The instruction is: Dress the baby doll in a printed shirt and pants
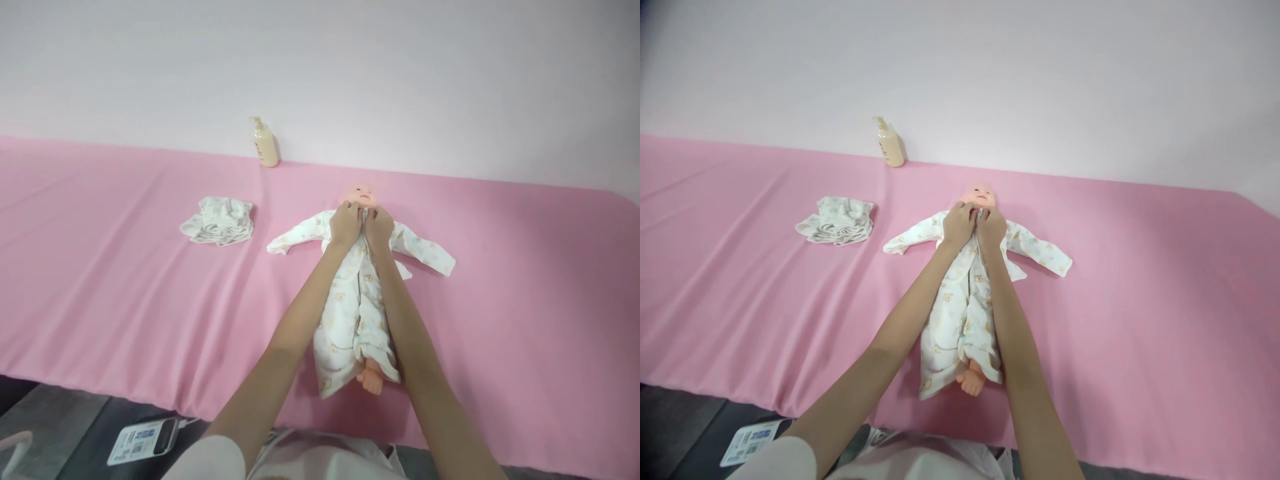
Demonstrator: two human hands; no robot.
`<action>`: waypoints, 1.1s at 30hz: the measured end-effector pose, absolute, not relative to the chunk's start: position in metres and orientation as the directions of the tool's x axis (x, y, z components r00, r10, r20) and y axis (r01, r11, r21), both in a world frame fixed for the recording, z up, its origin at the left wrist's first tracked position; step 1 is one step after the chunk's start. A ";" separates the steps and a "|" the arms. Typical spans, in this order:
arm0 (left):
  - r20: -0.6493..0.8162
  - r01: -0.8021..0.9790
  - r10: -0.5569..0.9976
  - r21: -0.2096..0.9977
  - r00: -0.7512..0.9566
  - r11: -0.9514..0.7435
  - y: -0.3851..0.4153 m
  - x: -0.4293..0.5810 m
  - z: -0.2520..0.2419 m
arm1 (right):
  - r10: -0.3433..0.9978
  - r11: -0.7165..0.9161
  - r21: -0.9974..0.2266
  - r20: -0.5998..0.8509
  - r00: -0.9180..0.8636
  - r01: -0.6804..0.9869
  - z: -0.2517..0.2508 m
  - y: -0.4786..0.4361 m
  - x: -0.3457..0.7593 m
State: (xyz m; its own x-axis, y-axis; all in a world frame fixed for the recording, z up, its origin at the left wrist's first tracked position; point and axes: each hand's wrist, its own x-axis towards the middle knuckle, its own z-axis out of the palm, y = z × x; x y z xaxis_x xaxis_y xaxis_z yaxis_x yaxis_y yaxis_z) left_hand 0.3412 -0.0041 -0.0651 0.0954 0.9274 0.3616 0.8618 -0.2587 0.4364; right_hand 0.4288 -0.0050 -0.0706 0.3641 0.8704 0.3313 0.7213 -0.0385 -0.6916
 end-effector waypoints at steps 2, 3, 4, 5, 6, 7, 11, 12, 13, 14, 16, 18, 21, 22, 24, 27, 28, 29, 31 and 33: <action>0.361 0.844 0.928 0.464 0.096 -0.268 -0.004 0.340 -0.066 | 0.869 -0.038 -0.715 0.321 0.376 0.698 -0.070 -0.005 0.429; 0.362 0.833 0.927 0.480 0.099 -0.276 -0.004 0.340 -0.066 | 0.868 -0.036 -0.725 0.318 0.380 0.688 -0.070 -0.005 0.430; 0.361 0.821 0.927 0.497 0.099 -0.282 -0.004 0.339 -0.067 | 0.867 -0.030 -0.735 0.318 0.384 0.677 -0.070 -0.006 0.430; 0.361 0.808 0.927 0.514 0.101 -0.289 -0.004 0.338 -0.067 | 0.865 -0.020 -0.747 0.320 0.387 0.664 -0.069 -0.006 0.430; 0.359 0.794 0.928 0.533 0.103 -0.294 -0.004 0.337 -0.068 | 0.862 -0.005 -0.762 0.325 0.389 0.648 -0.068 -0.007 0.430; 0.355 0.780 0.929 0.550 0.103 -0.297 -0.004 0.336 -0.068 | 0.860 0.014 -0.777 0.331 0.389 0.630 -0.068 -0.007 0.430; 0.340 0.762 0.936 0.582 0.090 -0.284 -0.005 0.334 -0.067 | 0.859 0.061 -0.803 0.344 0.379 0.592 -0.066 -0.009 0.429; 0.340 0.765 0.937 0.581 0.083 -0.278 -0.005 0.334 -0.067 | 0.860 0.060 -0.800 0.345 0.376 0.597 -0.066 -0.009 0.429; 0.343 0.766 0.936 0.580 0.080 -0.277 -0.006 0.334 -0.066 | 0.861 0.058 -0.795 0.346 0.372 0.604 -0.067 -0.009 0.430; 0.347 0.765 0.935 0.580 0.078 -0.279 -0.006 0.334 -0.066 | 0.862 0.058 -0.790 0.348 0.368 0.610 -0.067 -0.008 0.430; 0.356 0.758 0.931 0.586 0.077 -0.287 -0.006 0.334 -0.066 | 0.867 0.072 -0.790 0.352 0.353 0.609 -0.068 -0.008 0.431; 0.351 0.750 0.934 0.598 0.072 -0.282 -0.005 0.334 -0.066 | 0.873 0.094 -0.804 0.350 0.339 0.587 -0.069 -0.007 0.433; 0.335 0.743 0.941 0.619 0.044 -0.255 -0.004 0.334 -0.066 | 0.890 0.075 -0.810 0.318 0.328 0.581 -0.069 -0.005 0.434; 0.331 0.737 0.943 0.629 0.032 -0.246 -0.004 0.334 -0.065 | 0.898 0.057 -0.800 0.303 0.319 0.598 -0.069 -0.005 0.434; 0.314 0.713 0.949 0.663 0.011 -0.228 -0.004 0.333 -0.065 | 0.915 0.031 -0.768 0.280 0.291 0.640 -0.068 -0.004 0.435; 0.277 0.672 0.961 0.711 0.006 -0.210 -0.002 0.331 -0.065 | 0.931 0.031 -0.742 0.266 0.251 0.670 -0.067 -0.004 0.436; 0.275 0.663 0.962 0.719 0.007 -0.210 -0.002 0.330 -0.065 | 0.933 0.034 -0.743 0.264 0.245 0.669 -0.067 -0.004 0.436; 0.280 0.655 0.960 0.724 0.006 -0.215 -0.001 0.330 -0.066 | 0.934 0.036 -0.746 0.262 0.243 0.665 -0.066 -0.004 0.436; 0.307 0.640 0.952 0.732 -0.004 -0.234 0.001 0.329 -0.069 | 0.935 0.035 -0.759 0.254 0.246 0.650 -0.067 -0.003 0.437; 0.336 0.620 0.942 0.742 -0.012 -0.256 0.002 0.329 -0.072 | 0.935 0.036 -0.783 0.245 0.255 0.621 -0.068 -0.002 0.438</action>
